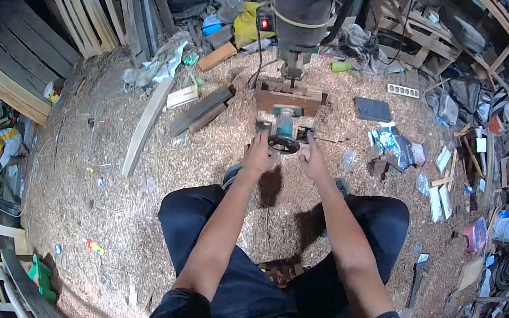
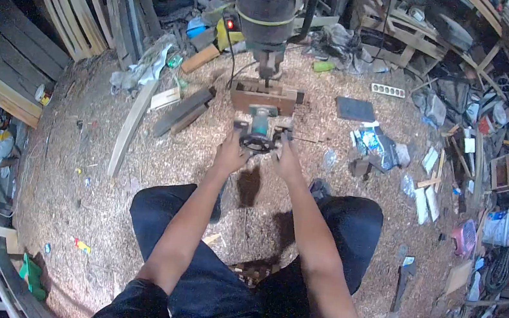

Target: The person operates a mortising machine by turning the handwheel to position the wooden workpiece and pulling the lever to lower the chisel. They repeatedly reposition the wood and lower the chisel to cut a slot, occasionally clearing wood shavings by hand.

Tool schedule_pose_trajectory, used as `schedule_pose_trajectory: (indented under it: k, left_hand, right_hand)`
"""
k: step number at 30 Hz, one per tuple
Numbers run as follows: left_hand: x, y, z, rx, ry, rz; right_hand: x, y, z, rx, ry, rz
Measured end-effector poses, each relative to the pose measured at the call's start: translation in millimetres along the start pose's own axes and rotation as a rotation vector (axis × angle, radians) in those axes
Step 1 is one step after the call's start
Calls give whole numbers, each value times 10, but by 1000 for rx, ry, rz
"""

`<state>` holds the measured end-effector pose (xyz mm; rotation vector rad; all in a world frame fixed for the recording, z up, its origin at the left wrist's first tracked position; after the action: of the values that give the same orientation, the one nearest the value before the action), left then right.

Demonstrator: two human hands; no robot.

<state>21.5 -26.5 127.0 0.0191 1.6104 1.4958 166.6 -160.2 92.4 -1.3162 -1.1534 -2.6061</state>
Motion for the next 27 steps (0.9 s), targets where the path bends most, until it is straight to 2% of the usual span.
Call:
schedule_pose_trajectory:
  k: [1,4,5,8,9,10,12,15,27]
  left_hand:
    - [51,-87,-23,35,0,62]
    - [132,-255,-17,166,27,135]
    - [134,-268,-7,173,36,130]
    - [35,-183,-7,223,80,134]
    - [74,-222,-2,230,106,114]
    - [114,-258,7,237,132,94]
    - [157,-304,26,197,89,48]
    - [198,-387,23,162,97,16]
    - [208,-387,-6,52,60,-138]
  right_hand:
    - [23,-23,-54,109,13,58]
    - [93,-124,-59,159,18,66]
    - [136,-135,-42,133,53,62]
    - [104,-286,8,146,-95,39]
    - [164,-279,39,28,-10,56]
    - [141,-295,49,40,-46,65]
    - [103,-304,51,62,-125,80]
    - [115,-270,53,-15,-87,80]
    - [82,-268,54,4,-116,43]
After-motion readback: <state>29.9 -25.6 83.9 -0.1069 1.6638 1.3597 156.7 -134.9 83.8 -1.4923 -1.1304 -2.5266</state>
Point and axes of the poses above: each hand's wrist, its own z-axis towards the middle knuckle, its own y-axis out of the back of the hand, x = y × z, the point moved 5 cm from there along z, towards the middle knuckle, and after that the axes turned 12 degrees about -x, right-handed, at the moved point
